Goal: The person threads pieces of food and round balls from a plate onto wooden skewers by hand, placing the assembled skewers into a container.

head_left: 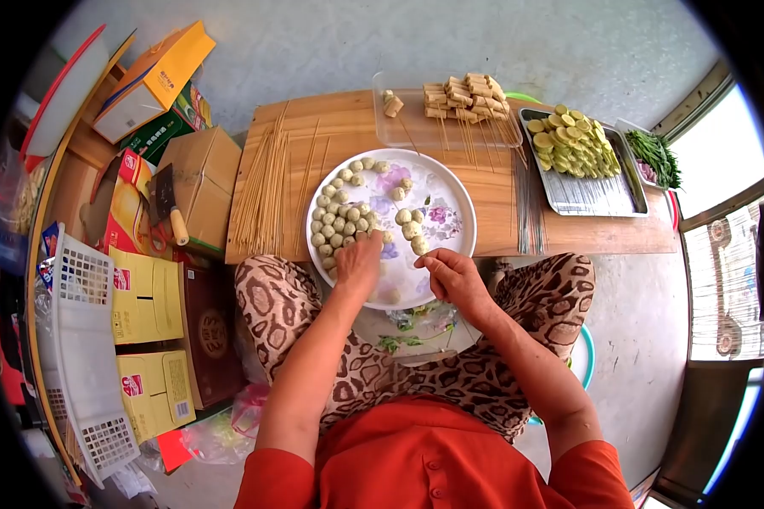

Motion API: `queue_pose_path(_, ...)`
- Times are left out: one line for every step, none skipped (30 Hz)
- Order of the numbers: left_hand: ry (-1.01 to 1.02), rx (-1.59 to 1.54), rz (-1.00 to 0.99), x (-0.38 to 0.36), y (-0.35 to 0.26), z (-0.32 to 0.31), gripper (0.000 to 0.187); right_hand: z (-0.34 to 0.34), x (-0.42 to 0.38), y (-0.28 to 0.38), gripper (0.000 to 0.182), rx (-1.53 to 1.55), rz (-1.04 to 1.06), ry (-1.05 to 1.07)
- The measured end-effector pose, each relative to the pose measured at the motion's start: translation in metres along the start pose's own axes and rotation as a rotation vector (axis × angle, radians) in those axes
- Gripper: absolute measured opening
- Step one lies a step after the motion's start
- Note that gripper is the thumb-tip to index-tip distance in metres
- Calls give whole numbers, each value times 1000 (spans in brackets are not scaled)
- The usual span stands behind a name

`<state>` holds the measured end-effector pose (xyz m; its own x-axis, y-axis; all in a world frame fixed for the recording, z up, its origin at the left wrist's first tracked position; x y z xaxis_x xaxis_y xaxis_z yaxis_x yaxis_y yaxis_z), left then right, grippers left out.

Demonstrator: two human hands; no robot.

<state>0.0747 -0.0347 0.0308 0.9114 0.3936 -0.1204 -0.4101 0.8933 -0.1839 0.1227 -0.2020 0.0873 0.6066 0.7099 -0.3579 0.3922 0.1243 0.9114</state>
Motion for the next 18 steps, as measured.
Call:
queue_pose_path(-19, -60, -1, 0, 1, 2, 24, -1, -1, 0, 20, -4, -3, 9)
queue_pose_path(-38, -119, -1, 0, 1, 5, 24, -1, -2, 1, 20, -9, -6, 18)
queue_pose_path(-38, -119, -2, 0, 0, 7, 24, -1, -2, 1, 20, -9, -6, 17)
queue_pose_path(8, -56, -19, -1, -3, 7, 25, 0, -3, 0, 20, -23, -8, 20)
queue_pose_path(54, 6, -34, -2, -5, 6, 25, 0, -3, 0, 21, -38, -10, 23)
queue_pose_path(54, 6, -32, -3, -6, 7, 25, 0, -3, 0, 21, -39, -11, 26)
queue_pose_path(55, 22, -51, -5, -9, 7, 26, 0, -3, -1, 21, -44, -10, 28)
queue_pose_path(57, 38, -71, -7, -11, 6, 27, 0, -3, -1, 21, -50, -9, 28)
queue_pose_path(57, 38, -71, -7, -10, 6, 27, -1, -3, -1, 21, -50, -9, 28)
queue_pose_path(33, 24, -72, -7, -9, 7, 27, -1, -3, -1, 21, -53, -5, 27)
queue_pose_path(8, 10, -73, -7, -8, 8, 28, -1, -3, -1, 22, -57, -1, 26)
queue_pose_path(7, 9, -72, -5, -6, 8, 28, 0, -3, -1, 22, -58, -1, 26)
queue_pose_path(-10, -197, -15, -1, 0, 10, 27, 0, -3, -3, 22, -57, -6, 29)
queue_pose_path(-26, -401, 41, 4, 7, 11, 27, 1, -3, -4, 22, -56, -10, 32)
queue_pose_path(-24, -401, 40, 9, 9, 14, 27, 2, -3, -3, 22, -55, -10, 31)
queue_pose_path(-12, -878, 163, 13, 17, 12, 26, 1, -4, -2, 22, -65, -8, 44)
queue_pose_path(2, -1355, 290, 15, 24, 8, 26, 0, -5, 0, 22, -75, -5, 59)
queue_pose_path(19, -1551, 280, 17, 30, 7, 26, 0, -7, 1, 22, -74, -6, 61)
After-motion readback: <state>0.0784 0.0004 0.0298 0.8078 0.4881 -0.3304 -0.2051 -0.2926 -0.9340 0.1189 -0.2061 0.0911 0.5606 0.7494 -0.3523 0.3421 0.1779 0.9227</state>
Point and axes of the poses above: each hand's wrist, its own x-axis towards the middle knuckle, its own z-axis out of the back of the hand, y = z × x, the point moved 6 cm from there along x, towards the middle knuckle, and after that the axes turned 6 degrees about x, right-handed, at the moved point
